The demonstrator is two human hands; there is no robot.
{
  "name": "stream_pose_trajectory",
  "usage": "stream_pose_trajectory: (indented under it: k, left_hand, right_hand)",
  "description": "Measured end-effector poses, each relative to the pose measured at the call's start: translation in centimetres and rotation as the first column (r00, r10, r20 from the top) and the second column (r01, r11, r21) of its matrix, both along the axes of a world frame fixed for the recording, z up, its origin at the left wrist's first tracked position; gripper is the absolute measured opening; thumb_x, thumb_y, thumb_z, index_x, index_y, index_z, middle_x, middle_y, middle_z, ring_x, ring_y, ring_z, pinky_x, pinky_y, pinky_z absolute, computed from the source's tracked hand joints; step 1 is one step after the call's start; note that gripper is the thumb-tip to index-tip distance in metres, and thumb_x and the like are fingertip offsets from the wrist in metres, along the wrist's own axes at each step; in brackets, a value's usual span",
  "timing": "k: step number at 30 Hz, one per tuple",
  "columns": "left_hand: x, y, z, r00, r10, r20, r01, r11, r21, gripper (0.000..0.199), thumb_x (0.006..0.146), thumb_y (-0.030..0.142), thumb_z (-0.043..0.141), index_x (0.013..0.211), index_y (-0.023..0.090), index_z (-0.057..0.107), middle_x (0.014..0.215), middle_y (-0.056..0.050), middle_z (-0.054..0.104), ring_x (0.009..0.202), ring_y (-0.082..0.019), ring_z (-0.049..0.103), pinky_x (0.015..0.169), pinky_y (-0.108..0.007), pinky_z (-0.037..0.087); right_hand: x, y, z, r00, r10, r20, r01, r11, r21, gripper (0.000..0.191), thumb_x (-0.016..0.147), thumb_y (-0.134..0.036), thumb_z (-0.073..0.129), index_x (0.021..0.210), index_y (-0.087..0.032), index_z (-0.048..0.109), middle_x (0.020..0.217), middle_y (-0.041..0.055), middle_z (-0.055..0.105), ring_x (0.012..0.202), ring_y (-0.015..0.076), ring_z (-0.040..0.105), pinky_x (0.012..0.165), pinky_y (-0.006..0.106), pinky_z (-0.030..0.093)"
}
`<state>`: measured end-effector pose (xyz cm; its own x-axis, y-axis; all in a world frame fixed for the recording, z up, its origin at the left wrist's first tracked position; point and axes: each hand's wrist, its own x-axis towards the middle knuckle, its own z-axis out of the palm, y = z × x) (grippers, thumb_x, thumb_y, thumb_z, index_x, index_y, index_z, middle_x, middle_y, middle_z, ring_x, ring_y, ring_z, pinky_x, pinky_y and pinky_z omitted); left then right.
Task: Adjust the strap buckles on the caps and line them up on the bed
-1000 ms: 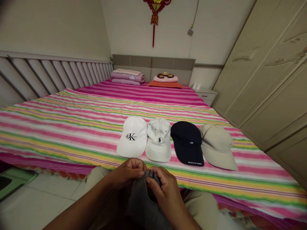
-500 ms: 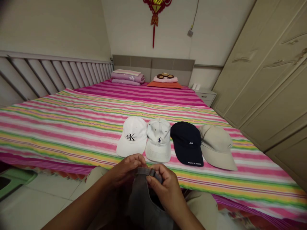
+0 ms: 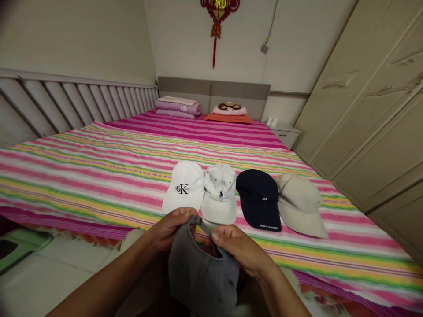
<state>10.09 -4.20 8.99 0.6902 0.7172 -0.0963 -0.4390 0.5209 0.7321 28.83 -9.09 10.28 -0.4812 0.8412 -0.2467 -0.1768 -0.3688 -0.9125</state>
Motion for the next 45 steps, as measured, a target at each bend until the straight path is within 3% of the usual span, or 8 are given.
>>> stream_pose_trajectory:
  k: [11,16,21,28,34,37,40,45]
  left_hand:
    - [-3.3,1.5,0.2,0.993,-0.093,-0.079,0.093,0.996,-0.006,0.029,0.063,0.028,0.069,0.080,0.004,0.066,0.071,-0.009,0.067,0.063,-0.013,0.060,0.064,-0.022,0.044]
    - [-5.5,1.1,-1.9,0.979,-0.200,-0.046,0.202,0.979,0.030,0.039,0.055,0.031,0.074,0.081,0.002,0.067,0.071,-0.010,0.068,0.061,-0.013,0.060,0.063,-0.022,0.045]
    - [-7.3,-0.4,-4.0,0.993,-0.113,0.044,0.110,0.993,0.051,0.034,0.053,0.029,0.075,0.075,0.005,0.067,0.067,-0.010,0.068,0.062,-0.017,0.062,0.063,-0.025,0.046]
    - [-9.1,-0.3,-3.6,0.960,0.251,0.124,-0.261,0.963,0.071,0.024,0.064,0.022,0.068,0.086,0.011,0.066,0.070,-0.008,0.068,0.068,-0.019,0.063,0.070,-0.029,0.047]
    - [-11.0,0.6,-2.2,0.941,0.335,0.054,-0.339,0.934,0.112,0.019,0.066,0.017,0.065,0.084,0.013,0.066,0.070,-0.002,0.068,0.062,-0.015,0.062,0.062,-0.023,0.047]
    - [-11.6,0.7,-2.0,0.941,0.338,0.008,-0.336,0.933,0.129,0.014,0.064,0.022,0.067,0.075,0.014,0.066,0.066,-0.002,0.067,0.055,-0.012,0.060,0.055,-0.021,0.047]
    - [-11.9,0.8,-2.0,0.937,0.350,-0.008,-0.346,0.928,0.140,0.013,0.065,0.023,0.066,0.075,0.015,0.065,0.064,-0.002,0.067,0.054,-0.013,0.060,0.054,-0.022,0.047]
    - [-12.1,0.7,-1.8,0.948,0.317,0.003,-0.315,0.941,0.122,0.019,0.067,0.022,0.065,0.083,0.012,0.065,0.071,-0.006,0.068,0.063,-0.017,0.063,0.062,-0.027,0.048]
  right_hand:
    - [-1.2,0.6,-0.3,0.880,-0.324,-0.347,0.268,0.942,-0.201,0.013,0.064,-0.022,0.072,0.070,-0.013,0.065,0.065,0.0011,0.067,0.059,0.0113,0.060,0.061,0.022,0.046]
    - [-1.4,1.1,-0.2,0.816,-0.390,-0.427,0.289,0.915,-0.282,0.014,0.061,-0.020,0.074,0.071,-0.014,0.066,0.064,-0.0006,0.068,0.058,0.0094,0.061,0.060,0.019,0.046]
    - [-1.9,2.3,-0.6,0.769,-0.437,-0.466,0.309,0.893,-0.328,0.018,0.057,-0.020,0.076,0.072,-0.015,0.068,0.067,-0.0014,0.070,0.066,0.0111,0.063,0.072,0.021,0.046]
    - [-4.6,2.8,-1.9,0.876,-0.242,-0.417,0.210,0.970,-0.122,0.031,0.067,-0.037,0.066,0.093,-0.019,0.064,0.093,0.0057,0.068,0.092,0.0227,0.059,0.082,0.035,0.042]
    - [-5.1,4.9,-1.6,0.950,-0.180,-0.256,0.186,0.983,-0.002,0.046,0.076,-0.054,0.049,0.107,-0.020,0.055,0.111,0.0105,0.059,0.102,0.0219,0.054,0.083,0.035,0.040]
    - [-5.7,6.1,-0.3,0.987,-0.156,-0.045,0.162,0.957,0.239,0.042,0.079,-0.052,0.047,0.101,-0.018,0.058,0.099,0.0094,0.063,0.092,0.0201,0.055,0.077,0.032,0.040]
    - [-7.4,6.6,0.5,0.982,-0.041,0.183,-0.034,0.920,0.390,0.039,0.077,-0.050,0.049,0.081,-0.015,0.064,0.073,0.0044,0.064,0.069,0.0161,0.054,0.066,0.029,0.038]
    - [-10.5,6.7,-0.1,0.985,0.171,-0.006,-0.167,0.970,0.174,0.034,0.067,-0.044,0.064,0.055,-0.013,0.059,0.053,-0.0014,0.055,0.051,0.0100,0.044,0.054,0.024,0.034]
